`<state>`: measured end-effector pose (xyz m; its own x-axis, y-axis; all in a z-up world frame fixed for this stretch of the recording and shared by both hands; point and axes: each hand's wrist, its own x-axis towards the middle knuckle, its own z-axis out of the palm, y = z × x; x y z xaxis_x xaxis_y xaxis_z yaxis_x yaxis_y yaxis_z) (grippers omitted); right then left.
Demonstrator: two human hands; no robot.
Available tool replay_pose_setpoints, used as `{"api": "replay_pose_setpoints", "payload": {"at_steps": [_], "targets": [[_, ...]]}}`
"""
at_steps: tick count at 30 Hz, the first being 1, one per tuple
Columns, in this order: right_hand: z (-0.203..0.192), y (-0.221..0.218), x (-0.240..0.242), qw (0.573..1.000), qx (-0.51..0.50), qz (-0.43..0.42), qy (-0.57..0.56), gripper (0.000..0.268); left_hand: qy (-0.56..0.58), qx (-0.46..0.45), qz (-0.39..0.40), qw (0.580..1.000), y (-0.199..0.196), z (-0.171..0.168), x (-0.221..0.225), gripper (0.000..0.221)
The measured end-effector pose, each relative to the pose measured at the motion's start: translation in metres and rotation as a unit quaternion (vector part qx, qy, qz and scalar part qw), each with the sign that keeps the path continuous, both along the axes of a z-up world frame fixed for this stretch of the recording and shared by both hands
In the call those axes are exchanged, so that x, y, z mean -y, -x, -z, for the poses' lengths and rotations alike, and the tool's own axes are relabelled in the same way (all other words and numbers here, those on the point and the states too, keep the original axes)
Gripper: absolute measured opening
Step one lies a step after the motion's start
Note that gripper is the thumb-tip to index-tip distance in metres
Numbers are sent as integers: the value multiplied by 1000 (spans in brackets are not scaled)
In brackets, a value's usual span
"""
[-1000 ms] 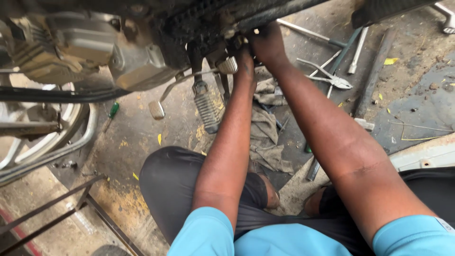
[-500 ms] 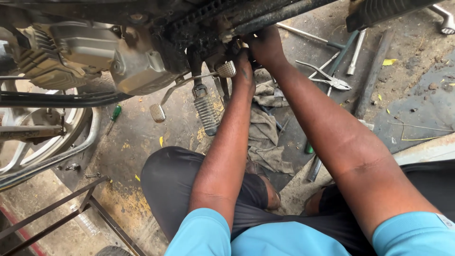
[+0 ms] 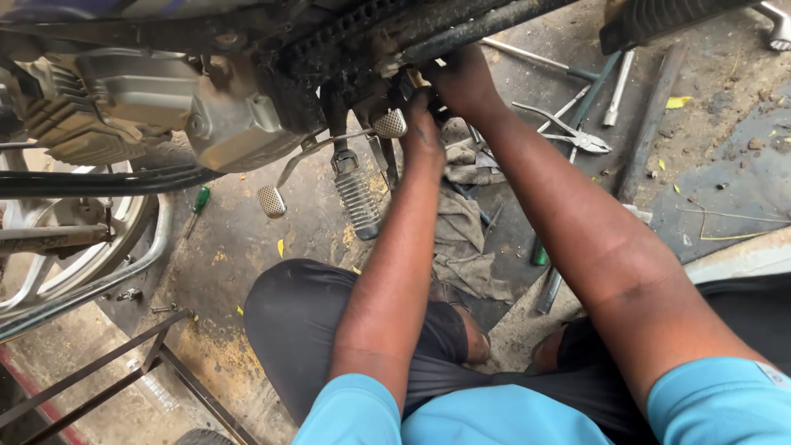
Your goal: Repairing and adjusting motorcycle engine and chassis components using hand tools.
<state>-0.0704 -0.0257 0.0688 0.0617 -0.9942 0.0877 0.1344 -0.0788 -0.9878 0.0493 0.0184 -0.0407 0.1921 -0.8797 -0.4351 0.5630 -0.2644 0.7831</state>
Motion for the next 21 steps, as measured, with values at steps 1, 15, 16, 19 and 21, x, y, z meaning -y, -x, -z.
{"api": "replay_pose_setpoints", "payload": {"at_steps": [1, 15, 16, 19, 21], "targets": [[-4, 1, 1, 999, 3, 6, -42, 31, -10, -1, -22, 1000, 8, -11, -2, 49], [1, 2, 1, 1000, -7, 0, 25, 29, -3, 739, 135, 660, 17, -174, 2, 39], [3, 2, 2, 999, -11, 3, 36, 28, -3, 752, 151, 642, 14, -173, 6, 36], [7, -2, 6, 997, -34, 15, 74, 27, 30, 767, 157, 622, 4, -168, 9, 30], [8, -5, 6, 992, -66, 30, 100, 26, 40, 775, 141, 614, 3, -167, 7, 36]]}}
